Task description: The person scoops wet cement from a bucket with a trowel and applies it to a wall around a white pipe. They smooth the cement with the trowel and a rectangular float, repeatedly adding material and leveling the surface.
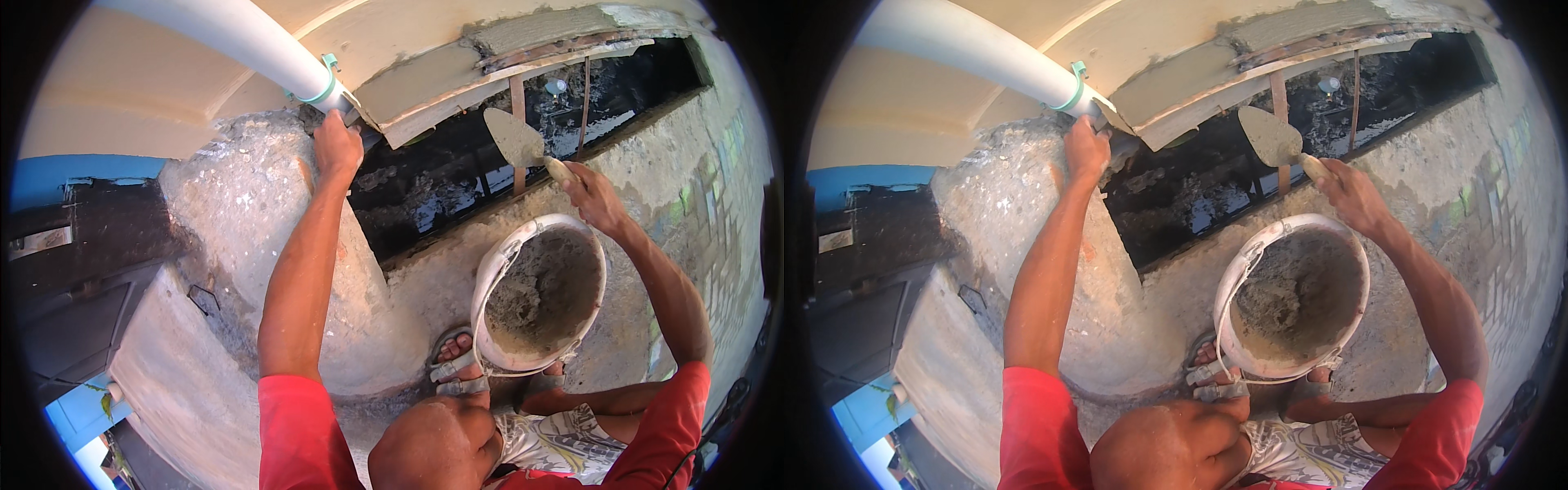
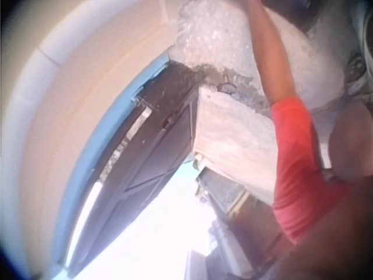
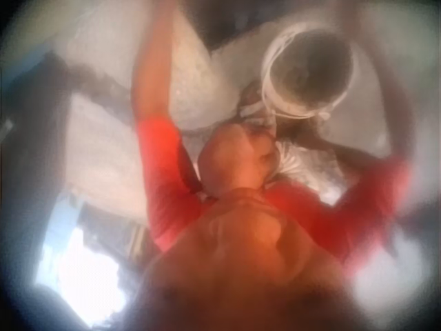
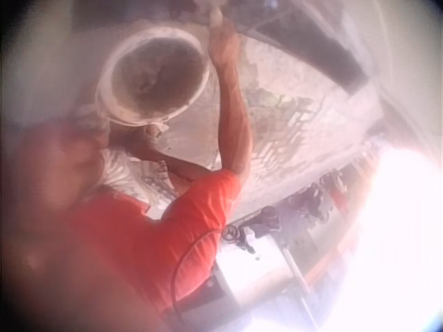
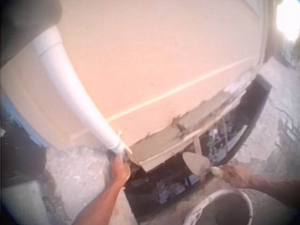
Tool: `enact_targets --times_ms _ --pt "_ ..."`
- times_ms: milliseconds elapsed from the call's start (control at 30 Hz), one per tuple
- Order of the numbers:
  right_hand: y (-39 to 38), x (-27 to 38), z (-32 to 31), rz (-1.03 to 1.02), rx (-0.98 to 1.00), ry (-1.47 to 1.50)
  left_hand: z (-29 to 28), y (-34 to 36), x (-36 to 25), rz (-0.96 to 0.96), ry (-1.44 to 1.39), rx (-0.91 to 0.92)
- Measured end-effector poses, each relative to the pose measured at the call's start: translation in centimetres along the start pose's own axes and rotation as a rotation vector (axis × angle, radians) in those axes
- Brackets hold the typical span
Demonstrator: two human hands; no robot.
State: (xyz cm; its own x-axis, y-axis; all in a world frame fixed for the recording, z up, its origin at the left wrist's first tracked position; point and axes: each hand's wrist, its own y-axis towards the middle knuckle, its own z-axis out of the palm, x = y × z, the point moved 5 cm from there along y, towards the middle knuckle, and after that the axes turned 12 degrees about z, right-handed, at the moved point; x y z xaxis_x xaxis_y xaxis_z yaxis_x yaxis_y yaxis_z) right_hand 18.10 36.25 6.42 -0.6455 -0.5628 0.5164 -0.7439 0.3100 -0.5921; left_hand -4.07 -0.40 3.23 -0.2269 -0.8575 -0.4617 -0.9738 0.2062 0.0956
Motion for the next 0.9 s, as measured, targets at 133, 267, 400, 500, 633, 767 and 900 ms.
enact_targets --times_ms 133,267,400,500,633,767,900 --pt "-0.5 0.6 -0.2 -0.032 0.0 0.007 -3.5 -0.5 -1.6 0.05 0.017 0.026" --pt "-0.9 3.7 0.9 -0.201 -0.045 -0.019 -9.2 -1.9 -3.8 0.133 -0.075 -0.037" --pt "0.5 9.3 4.7 -0.329 -0.05 -0.09 -15.5 -5.2 -6.3 0.053 -0.303 -0.145" --pt "2.7 12.2 7.3 -0.376 -0.084 -0.114 -18.2 -7.9 -6.3 -0.006 -0.465 -0.232" --pt "4.8 14.6 9.7 -0.417 -0.111 -0.143 -20.7 -11.4 -5.3 -0.112 -0.5 -0.267" --pt "5.4 16.1 11.2 -0.352 -0.029 -0.147 -21.6 -14.2 -3.7 -0.205 -0.468 -0.272" --pt "6.0 15.7 11.2 -0.342 -0.018 -0.129 -21.5 -16.0 -1.8 -0.195 -0.529 -0.284"
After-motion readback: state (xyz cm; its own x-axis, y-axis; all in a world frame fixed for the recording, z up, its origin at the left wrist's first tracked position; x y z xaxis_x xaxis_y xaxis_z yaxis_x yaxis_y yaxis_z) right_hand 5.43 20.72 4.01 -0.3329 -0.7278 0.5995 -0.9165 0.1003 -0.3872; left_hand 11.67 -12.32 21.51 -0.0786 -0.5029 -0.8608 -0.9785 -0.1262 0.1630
